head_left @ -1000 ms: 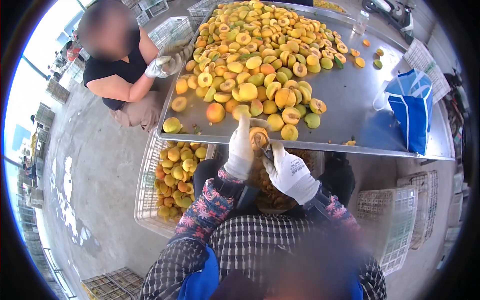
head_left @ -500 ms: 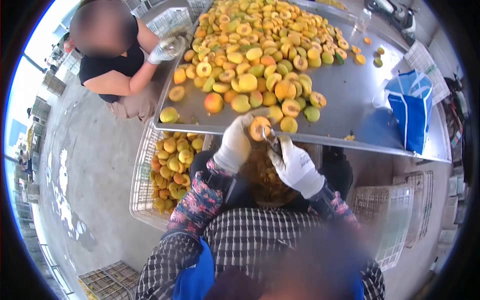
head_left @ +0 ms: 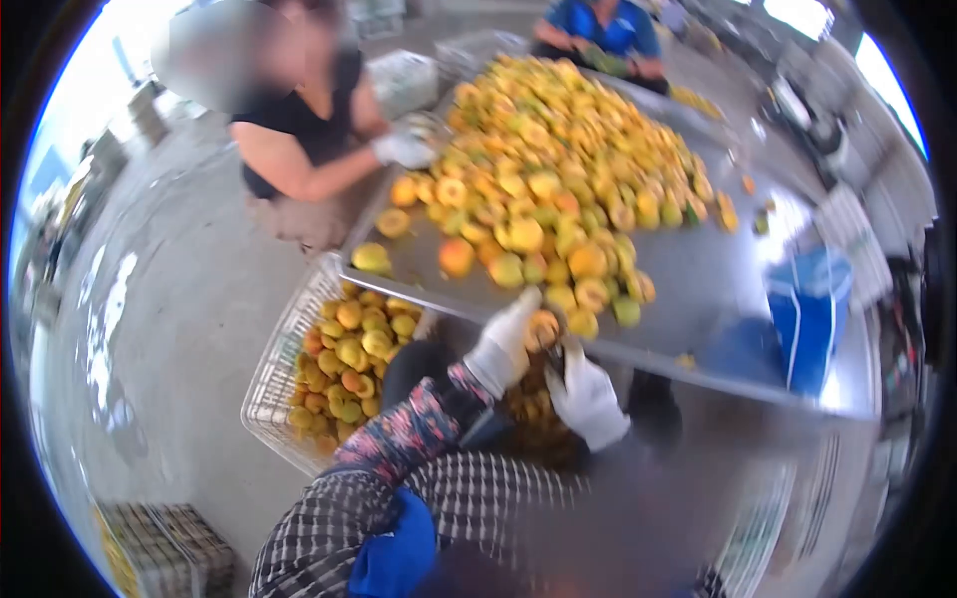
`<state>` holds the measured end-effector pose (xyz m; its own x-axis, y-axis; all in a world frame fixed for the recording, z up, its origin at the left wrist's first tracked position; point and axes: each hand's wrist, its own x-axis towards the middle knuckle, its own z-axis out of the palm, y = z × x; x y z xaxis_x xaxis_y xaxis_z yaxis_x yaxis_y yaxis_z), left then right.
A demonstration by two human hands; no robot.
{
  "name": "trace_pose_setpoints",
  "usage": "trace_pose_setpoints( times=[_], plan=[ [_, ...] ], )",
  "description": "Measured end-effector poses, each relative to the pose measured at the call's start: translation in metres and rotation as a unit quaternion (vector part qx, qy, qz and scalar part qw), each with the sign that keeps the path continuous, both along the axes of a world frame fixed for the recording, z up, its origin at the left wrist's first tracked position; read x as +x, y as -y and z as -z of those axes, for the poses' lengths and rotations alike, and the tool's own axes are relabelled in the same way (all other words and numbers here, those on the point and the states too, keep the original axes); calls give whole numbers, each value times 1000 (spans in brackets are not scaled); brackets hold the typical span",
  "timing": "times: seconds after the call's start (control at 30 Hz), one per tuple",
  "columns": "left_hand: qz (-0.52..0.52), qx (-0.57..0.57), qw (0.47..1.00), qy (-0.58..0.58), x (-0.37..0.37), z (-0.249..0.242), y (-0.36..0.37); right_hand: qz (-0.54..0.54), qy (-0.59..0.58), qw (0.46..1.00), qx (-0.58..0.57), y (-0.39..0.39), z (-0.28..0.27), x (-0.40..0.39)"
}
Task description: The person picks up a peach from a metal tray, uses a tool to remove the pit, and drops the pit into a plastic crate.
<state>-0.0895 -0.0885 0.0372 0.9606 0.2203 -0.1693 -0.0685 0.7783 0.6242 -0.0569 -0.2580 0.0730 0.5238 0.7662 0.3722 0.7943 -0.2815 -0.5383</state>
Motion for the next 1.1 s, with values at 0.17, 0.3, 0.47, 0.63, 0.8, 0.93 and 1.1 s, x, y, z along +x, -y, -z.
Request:
trace_pose_setpoints(
  times=[0.17, 0.3, 0.47, 0.63, 0.8, 0.93, 1.1],
  plan=[
    [-63, -39, 997, -24, -9, -36, 24, 49, -52, 996, -48, 3, -8, -12],
    [-96, -29, 994, -36, -26, -38, 42, 14, -58, 998, 1, 14, -3, -23],
    [-70, 28, 996, -41, -14, -54, 29, 8, -54, 989, -140, 10, -8, -2],
    [-76, 382, 920, 39, -22, -56, 21, -46, 6, 982, -184, 13, -10, 27],
    [-89, -15, 992, -85, -11, -51, 24, -27, -62, 995, -75, 6, -5, 6],
    [-68, -29, 992, -104, -12, -55, 22, -50, -13, 985, -164, 10, -13, 22],
    [-70, -88, 992, -61, -13, -56, 21, -38, -4, 995, -90, 10, -11, 15]
  ],
)
